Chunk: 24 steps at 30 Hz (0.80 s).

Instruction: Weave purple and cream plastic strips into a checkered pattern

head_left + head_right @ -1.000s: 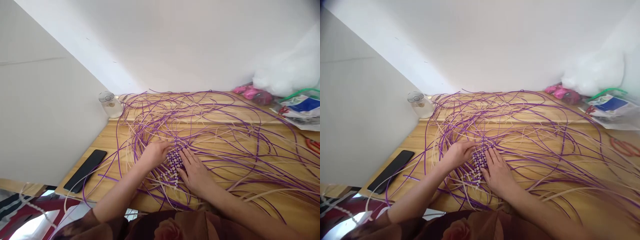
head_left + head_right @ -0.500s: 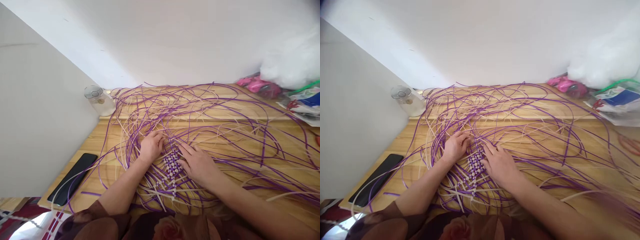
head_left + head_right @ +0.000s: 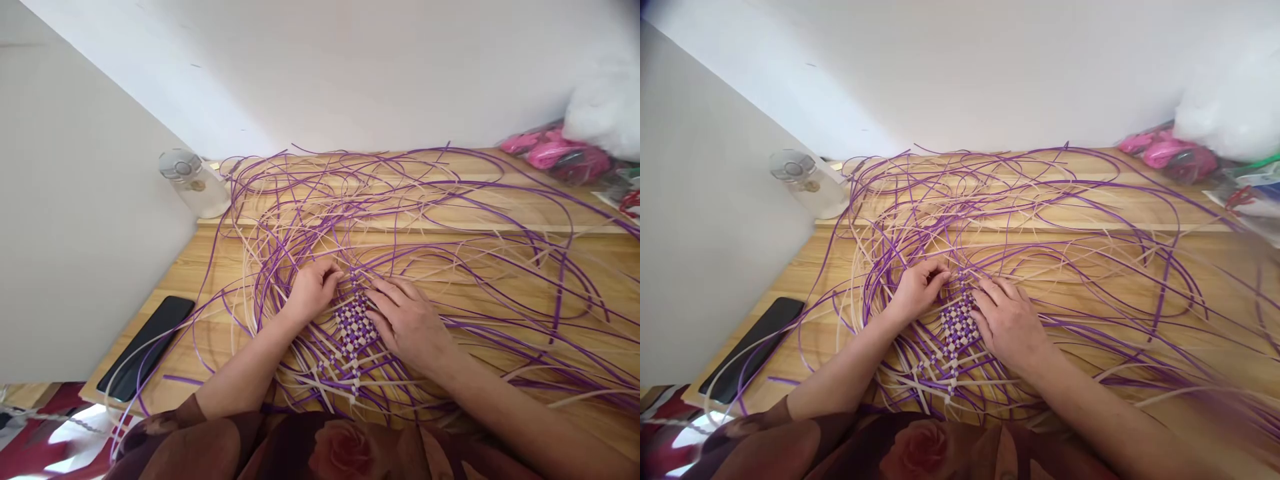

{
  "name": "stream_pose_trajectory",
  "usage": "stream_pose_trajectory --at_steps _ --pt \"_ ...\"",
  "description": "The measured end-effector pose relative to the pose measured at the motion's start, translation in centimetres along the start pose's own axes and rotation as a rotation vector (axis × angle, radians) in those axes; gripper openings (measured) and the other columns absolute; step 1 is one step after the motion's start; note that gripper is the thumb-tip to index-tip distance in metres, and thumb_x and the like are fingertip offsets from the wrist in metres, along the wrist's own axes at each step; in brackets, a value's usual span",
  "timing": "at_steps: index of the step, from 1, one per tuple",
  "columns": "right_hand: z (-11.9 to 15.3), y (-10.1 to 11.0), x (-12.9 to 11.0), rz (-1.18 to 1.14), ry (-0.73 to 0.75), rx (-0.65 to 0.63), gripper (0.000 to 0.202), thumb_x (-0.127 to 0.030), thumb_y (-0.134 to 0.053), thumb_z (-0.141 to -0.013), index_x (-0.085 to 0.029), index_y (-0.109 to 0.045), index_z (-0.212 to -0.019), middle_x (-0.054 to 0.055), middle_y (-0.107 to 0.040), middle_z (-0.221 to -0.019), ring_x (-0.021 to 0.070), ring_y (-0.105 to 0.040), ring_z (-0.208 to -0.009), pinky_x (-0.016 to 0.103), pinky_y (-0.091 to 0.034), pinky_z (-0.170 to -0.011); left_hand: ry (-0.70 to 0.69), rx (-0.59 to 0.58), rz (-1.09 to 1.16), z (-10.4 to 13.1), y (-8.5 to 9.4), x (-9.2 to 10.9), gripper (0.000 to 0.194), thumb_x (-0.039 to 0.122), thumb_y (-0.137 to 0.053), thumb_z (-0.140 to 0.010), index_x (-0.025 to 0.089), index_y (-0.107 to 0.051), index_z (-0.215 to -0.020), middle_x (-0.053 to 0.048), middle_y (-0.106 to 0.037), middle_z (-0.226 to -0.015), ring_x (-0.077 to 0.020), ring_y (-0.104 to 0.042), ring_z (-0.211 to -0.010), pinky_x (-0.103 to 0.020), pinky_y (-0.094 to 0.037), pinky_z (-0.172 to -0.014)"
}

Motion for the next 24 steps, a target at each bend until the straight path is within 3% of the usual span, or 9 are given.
stream_pose_trajectory --at_steps 6,11,17,21,24 --pt "0.1 1.3 0.3 -0.124 0.012 0.127 0.028 -0.023 -0.055 -0.092 -0.013 -0.064 -0.116 0.012 -0.057 -0.128 0.0262 -0.05 -0.118 0.044 -0.04 -0.107 0.234 -0.194 0.466 0.3 -1.1 -0.5 0.026 0.043 -0.053 -0.089 0.018 -0.05 -0.082 0.004 -0.053 -0.066 -0.0082 -0.048 -0.055 -0.022 -0.04 -0.055" --pt "-0.3 1.8 0.8 -0.154 -0.001 0.174 0.024 -0.02 -0.055 -0.091 -0.015 -0.065 -0.113 0.011 -0.06 -0.124 0.0245 -0.054 -0.112 0.042 -0.042 -0.104 0.408 -0.344 0.633 0.5 -2.5 -0.7 0.041 0.05 -0.068 -0.078 0.016 -0.056 -0.097 0.002 -0.06 -0.069 -0.007 -0.048 -0.052 -0.02 -0.033 -0.05" --pt "-1.2 2.4 1.7 -0.093 0.035 0.087 0.027 -0.017 -0.051 -0.092 -0.015 -0.065 -0.115 0.011 -0.059 -0.123 0.0244 -0.054 -0.109 0.042 -0.043 -0.101 0.364 -0.372 0.776 0.6 -3.1 0.7 0.038 0.049 -0.071 -0.076 0.014 -0.06 -0.083 0.005 -0.05 -0.061 -0.004 -0.038 -0.049 -0.019 -0.028 -0.048" --pt "-3.0 2.8 3.0 -0.028 0.196 -0.107 0.036 -0.014 -0.051 -0.089 -0.02 -0.063 -0.122 0.009 -0.059 -0.125 0.0232 -0.056 -0.108 0.04 -0.045 -0.096 0.428 -0.382 0.898 1.1 -2.8 1.6 0.037 0.047 -0.073 -0.074 0.015 -0.059 -0.087 0.006 -0.05 -0.059 -0.0033 -0.036 -0.045 -0.018 -0.026 -0.044" --pt "-4.9 3.4 4.6 0.078 0.256 -0.209 0.042 -0.015 -0.057 -0.084 -0.029 -0.063 -0.123 0.006 -0.06 -0.125 0.0265 -0.054 -0.112 0.044 -0.045 -0.094 0.471 -0.321 0.934 1.2 -2.8 1.6 0.039 0.045 -0.078 -0.069 0.015 -0.06 -0.086 0.005 -0.055 -0.062 -0.0035 -0.042 -0.048 -0.017 -0.031 -0.046"
Point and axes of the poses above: each hand's wrist, its own z-axis away from the middle knuckle, its own y-axis out of the back of the hand, x = y × z, the point moved 5 cm from there along -z, towards the middle knuckle
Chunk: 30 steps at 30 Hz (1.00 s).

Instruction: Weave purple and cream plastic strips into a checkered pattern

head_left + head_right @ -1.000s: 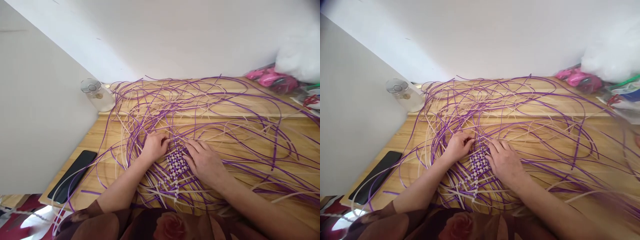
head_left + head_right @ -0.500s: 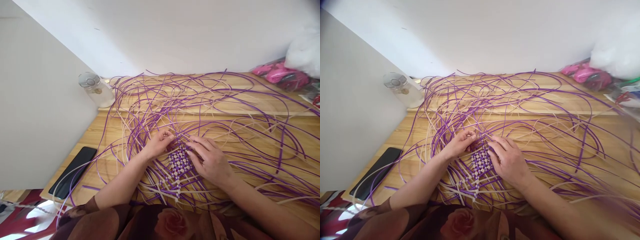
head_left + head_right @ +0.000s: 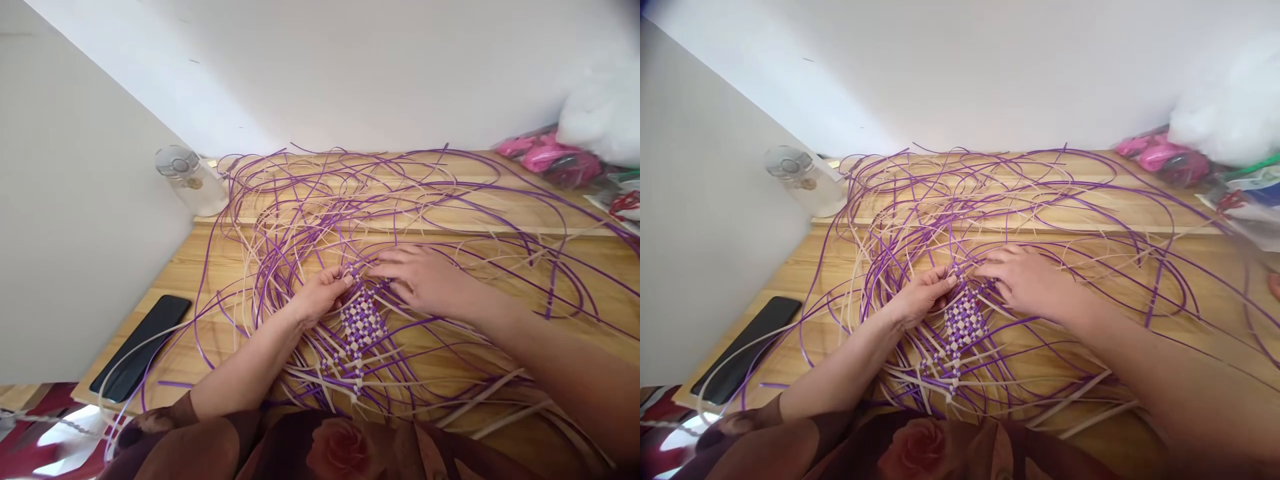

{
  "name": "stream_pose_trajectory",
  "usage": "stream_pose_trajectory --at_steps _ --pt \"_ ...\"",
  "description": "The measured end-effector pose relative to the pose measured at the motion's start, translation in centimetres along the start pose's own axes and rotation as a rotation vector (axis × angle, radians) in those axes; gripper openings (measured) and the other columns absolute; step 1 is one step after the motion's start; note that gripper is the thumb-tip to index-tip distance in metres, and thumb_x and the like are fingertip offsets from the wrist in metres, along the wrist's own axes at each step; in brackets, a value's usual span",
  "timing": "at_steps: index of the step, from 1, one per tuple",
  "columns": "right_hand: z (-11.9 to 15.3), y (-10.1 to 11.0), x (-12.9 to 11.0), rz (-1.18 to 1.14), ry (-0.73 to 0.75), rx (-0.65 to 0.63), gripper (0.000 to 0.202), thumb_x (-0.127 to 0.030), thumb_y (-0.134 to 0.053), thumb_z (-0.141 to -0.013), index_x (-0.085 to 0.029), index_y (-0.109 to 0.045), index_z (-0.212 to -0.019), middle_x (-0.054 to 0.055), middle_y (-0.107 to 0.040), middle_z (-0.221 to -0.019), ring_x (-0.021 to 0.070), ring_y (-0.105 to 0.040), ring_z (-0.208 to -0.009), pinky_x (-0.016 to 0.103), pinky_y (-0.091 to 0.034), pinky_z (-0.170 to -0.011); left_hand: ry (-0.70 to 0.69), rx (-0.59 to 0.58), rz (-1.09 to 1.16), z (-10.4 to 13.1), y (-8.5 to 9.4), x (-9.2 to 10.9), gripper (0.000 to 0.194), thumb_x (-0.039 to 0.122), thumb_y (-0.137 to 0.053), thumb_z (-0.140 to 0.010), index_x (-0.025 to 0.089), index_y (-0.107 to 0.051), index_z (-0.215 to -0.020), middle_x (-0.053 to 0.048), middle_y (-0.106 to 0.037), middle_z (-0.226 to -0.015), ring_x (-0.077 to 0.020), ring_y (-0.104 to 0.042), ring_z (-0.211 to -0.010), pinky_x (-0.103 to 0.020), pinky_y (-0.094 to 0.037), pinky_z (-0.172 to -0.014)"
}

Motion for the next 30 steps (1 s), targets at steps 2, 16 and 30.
stream_pose_trajectory --at_steps 2,16,30 --pt "-0.8 1.2 1.1 0.1 -0.064 0.044 0.046 -0.014 -0.058 -0.083 -0.029 -0.062 -0.125 0.008 -0.059 -0.126 0.0304 -0.052 -0.115 0.048 -0.043 -0.093 -0.01 0.011 0.035 -0.3 -0.1 -0.3 0.042 0.041 -0.082 -0.065 0.015 -0.062 -0.091 0.003 -0.061 -0.068 -0.0057 -0.051 -0.056 -0.018 -0.04 -0.056" --pt "1.2 0.2 -3.1 -0.321 -0.111 0.104 0.021 -0.018 -0.051 -0.093 -0.021 -0.072 -0.095 0.005 -0.064 -0.088 0.0178 -0.056 -0.086 0.032 -0.045 -0.079 0.063 -0.042 -0.192 -1.6 -0.2 0.0 0.027 0.038 -0.077 -0.065 0.014 -0.068 -0.074 -0.001 -0.064 -0.066 -0.0105 -0.054 -0.058 -0.023 -0.043 -0.059" --pt "0.5 3.0 1.7 -0.454 -0.384 0.057 0.026 -0.031 -0.051 -0.093 -0.022 -0.074 -0.101 0.004 -0.073 -0.1 0.0197 -0.065 -0.089 0.032 -0.049 -0.079 -0.077 -0.019 0.078 -1.5 -1.1 -1.8 0.038 0.027 -0.083 -0.061 0.013 -0.068 -0.093 -0.003 -0.069 -0.081 -0.0127 -0.062 -0.071 -0.027 -0.048 -0.076"
Point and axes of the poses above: each hand's wrist, its own z-axis away from the middle knuckle, its own y-axis out of the back of the hand, x = y × z, the point moved 5 cm from there along -z, towards the middle knuckle
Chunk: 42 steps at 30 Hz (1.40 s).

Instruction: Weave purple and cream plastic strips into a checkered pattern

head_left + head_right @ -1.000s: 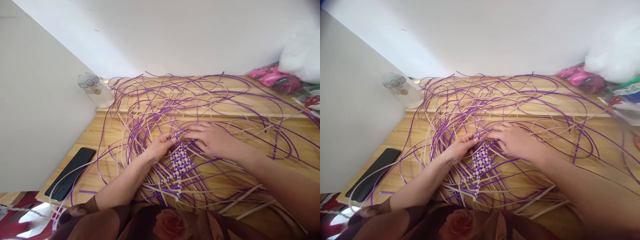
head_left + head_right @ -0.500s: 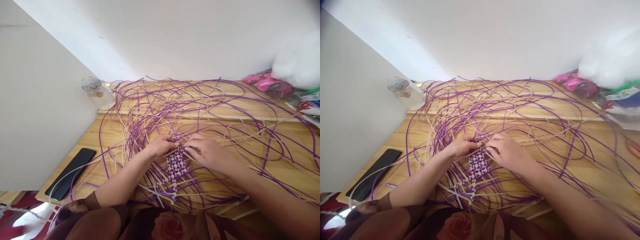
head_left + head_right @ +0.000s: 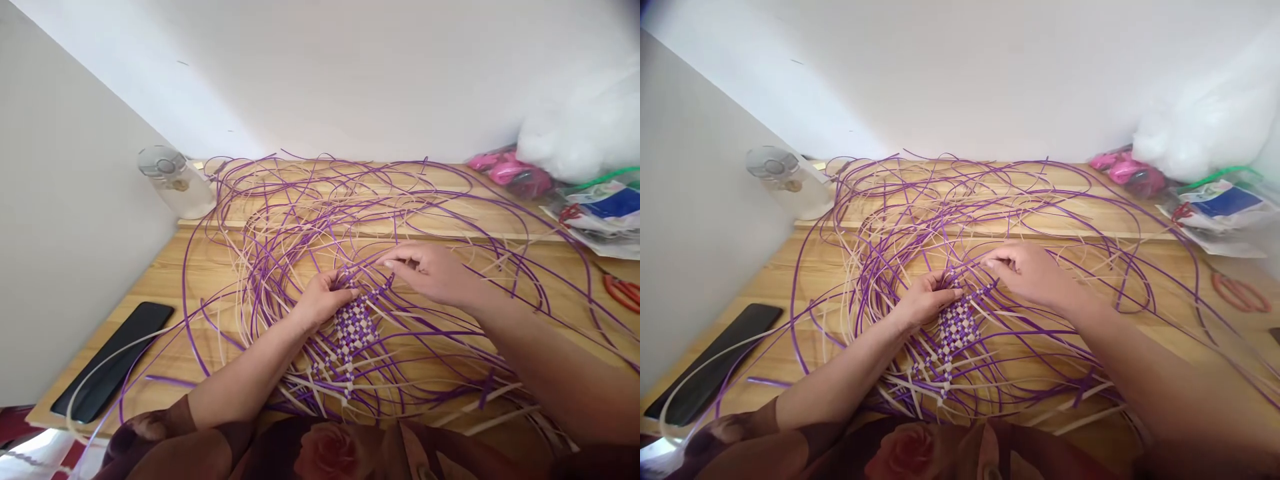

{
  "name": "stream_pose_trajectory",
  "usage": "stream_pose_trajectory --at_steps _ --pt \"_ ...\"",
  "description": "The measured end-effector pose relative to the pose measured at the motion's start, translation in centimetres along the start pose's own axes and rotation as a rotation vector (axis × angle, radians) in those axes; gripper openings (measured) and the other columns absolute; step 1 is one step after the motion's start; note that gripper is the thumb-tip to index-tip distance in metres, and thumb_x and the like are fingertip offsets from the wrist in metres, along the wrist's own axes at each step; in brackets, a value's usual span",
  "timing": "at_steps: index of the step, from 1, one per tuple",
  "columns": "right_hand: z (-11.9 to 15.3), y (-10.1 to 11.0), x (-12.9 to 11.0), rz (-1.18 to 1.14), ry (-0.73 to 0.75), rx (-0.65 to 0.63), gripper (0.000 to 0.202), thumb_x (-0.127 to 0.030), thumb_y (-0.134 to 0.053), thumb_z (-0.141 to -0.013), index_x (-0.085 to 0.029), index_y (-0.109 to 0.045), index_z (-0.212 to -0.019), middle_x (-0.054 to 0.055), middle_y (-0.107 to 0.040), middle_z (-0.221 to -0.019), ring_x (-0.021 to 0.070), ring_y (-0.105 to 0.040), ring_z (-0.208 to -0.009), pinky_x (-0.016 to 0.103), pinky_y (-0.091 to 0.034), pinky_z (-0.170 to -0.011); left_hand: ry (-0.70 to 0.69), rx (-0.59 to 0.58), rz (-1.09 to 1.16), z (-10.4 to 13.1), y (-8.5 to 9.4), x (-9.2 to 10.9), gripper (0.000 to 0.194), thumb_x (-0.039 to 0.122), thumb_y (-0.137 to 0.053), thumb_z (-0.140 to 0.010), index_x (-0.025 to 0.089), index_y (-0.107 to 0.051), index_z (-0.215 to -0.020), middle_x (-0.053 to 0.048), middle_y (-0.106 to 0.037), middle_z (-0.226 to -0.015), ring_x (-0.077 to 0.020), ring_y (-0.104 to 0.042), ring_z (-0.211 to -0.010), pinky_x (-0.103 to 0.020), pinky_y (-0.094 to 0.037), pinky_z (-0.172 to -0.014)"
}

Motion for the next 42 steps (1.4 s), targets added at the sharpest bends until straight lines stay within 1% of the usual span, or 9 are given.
stream_pose_trajectory --at_steps 6,10,14,17,21,28,32,37,42 --pt "0.1 -2.1 0.3 -0.046 -0.106 -0.089 0.031 -0.03 -0.057 -0.087 -0.021 -0.067 -0.114 0.003 -0.072 -0.091 0.0165 -0.065 -0.074 0.028 -0.049 -0.066 0.031 -0.017 -0.005 0.0 -0.1 0.1 0.038 0.041 -0.08 -0.066 0.012 -0.069 -0.088 -0.004 -0.067 -0.076 -0.0135 -0.062 -0.07 -0.027 -0.047 -0.073" --pt "0.2 -3.2 0.5 -0.271 -0.212 -0.152 0.032 -0.028 -0.059 -0.085 -0.017 -0.064 -0.114 0.004 -0.072 -0.088 0.0165 -0.067 -0.074 0.026 -0.049 -0.065 0.02 -0.033 -0.044 -0.1 0.1 0.0 0.04 0.041 -0.08 -0.066 0.012 -0.071 -0.093 -0.004 -0.068 -0.077 -0.0121 -0.06 -0.067 -0.026 -0.046 -0.069" --pt "0.5 -2.8 -0.4 -0.362 -0.234 -0.137 0.027 -0.03 -0.057 -0.087 -0.019 -0.062 -0.111 0.002 -0.071 -0.087 0.0154 -0.066 -0.074 0.025 -0.048 -0.064 0.016 0.091 -0.217 0.0 0.8 -0.1 0.03 0.039 -0.076 -0.068 0.013 -0.07 -0.081 0.001 -0.06 -0.061 -0.0082 -0.048 -0.051 -0.022 -0.036 -0.052" --pt "0.8 -2.6 -0.4 -0.266 -0.265 -0.157 0.025 -0.032 -0.055 -0.088 -0.02 -0.06 -0.108 0.001 -0.071 -0.082 0.015 -0.063 -0.068 0.025 -0.045 -0.059 0.035 0.143 -0.249 0.2 0.8 0.0 0.025 0.037 -0.074 -0.069 0.014 -0.069 -0.076 0.003 -0.056 -0.056 -0.0077 -0.043 -0.048 -0.022 -0.031 -0.048" --pt "0.5 -2.5 -0.4 -0.055 -0.225 -0.238 0.018 -0.035 -0.056 -0.087 -0.02 -0.065 -0.09 -0.001 -0.068 -0.074 0.014 -0.06 -0.062 0.026 -0.04 -0.057 0.033 0.073 -0.166 0.1 0.2 0.2 0.023 0.035 -0.073 -0.069 0.014 -0.067 -0.078 0.002 -0.057 -0.06 -0.0074 -0.044 -0.05 -0.022 -0.033 -0.051" --pt "-0.2 -1.6 -2.8 0.333 0.095 -0.108 0.013 -0.025 -0.057 -0.083 -0.019 -0.069 -0.082 0.007 -0.067 -0.078 0.0234 -0.059 -0.083 0.032 -0.042 -0.071 0.073 0.063 -0.18 -0.1 0.4 0.2 0.028 0.042 -0.068 -0.071 0.014 -0.067 -0.073 0.001 -0.055 -0.06 -0.0077 -0.042 -0.05 -0.023 -0.03 -0.05" --pt "-1.0 -1.9 -1.9 -0.056 -0.048 -0.406 0.021 -0.028 -0.053 -0.086 -0.022 -0.071 -0.093 0.003 -0.07 -0.079 0.0175 -0.062 -0.07 0.026 -0.046 -0.061 0.087 0.031 -0.176 -0.2 0.2 0.0 0.026 0.041 -0.068 -0.071 0.015 -0.067 -0.071 0.0 -0.057 -0.06 -0.0084 -0.043 -0.05 -0.023 -0.031 -0.05" --pt "-2.0 -2.0 0.3 -0.439 -0.329 -0.795 0.025 -0.036 -0.06 -0.079 -0.017 -0.071 -0.091 0.004 -0.069 -0.077 0.0133 -0.062 -0.06 0.017 -0.031 -0.038 0.058 0.03 -0.208 0.0 0.2 0.1 0.029 0.042 -0.07 -0.071 0.014 -0.071 -0.078 -0.002 -0.062 -0.064 -0.011 -0.051 -0.055 -0.024 -0.038 -0.055" --pt "-2.5 -3.4 0.7 -0.467 -0.337 -1.033 0.024 -0.039 -0.07 -0.075 -0.015 -0.07 -0.078 0.0 -0.066 -0.066 0.009 -0.058 -0.052 0.018 -0.045 -0.05 0.013 -0.016 -0.263 0.5 -0.4 0.6 0.034 0.038 -0.074 -0.069 0.013 -0.072 -0.091 -0.002 -0.065 -0.073 -0.0109 -0.053 -0.059 -0.024 -0.042 -0.06"
Point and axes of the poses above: each hand's wrist, its own z-axis away from the middle knuckle, its own y-axis out of the back of the hand, x = y × z, the point moved 5 cm from there along -z, towards the middle knuckle
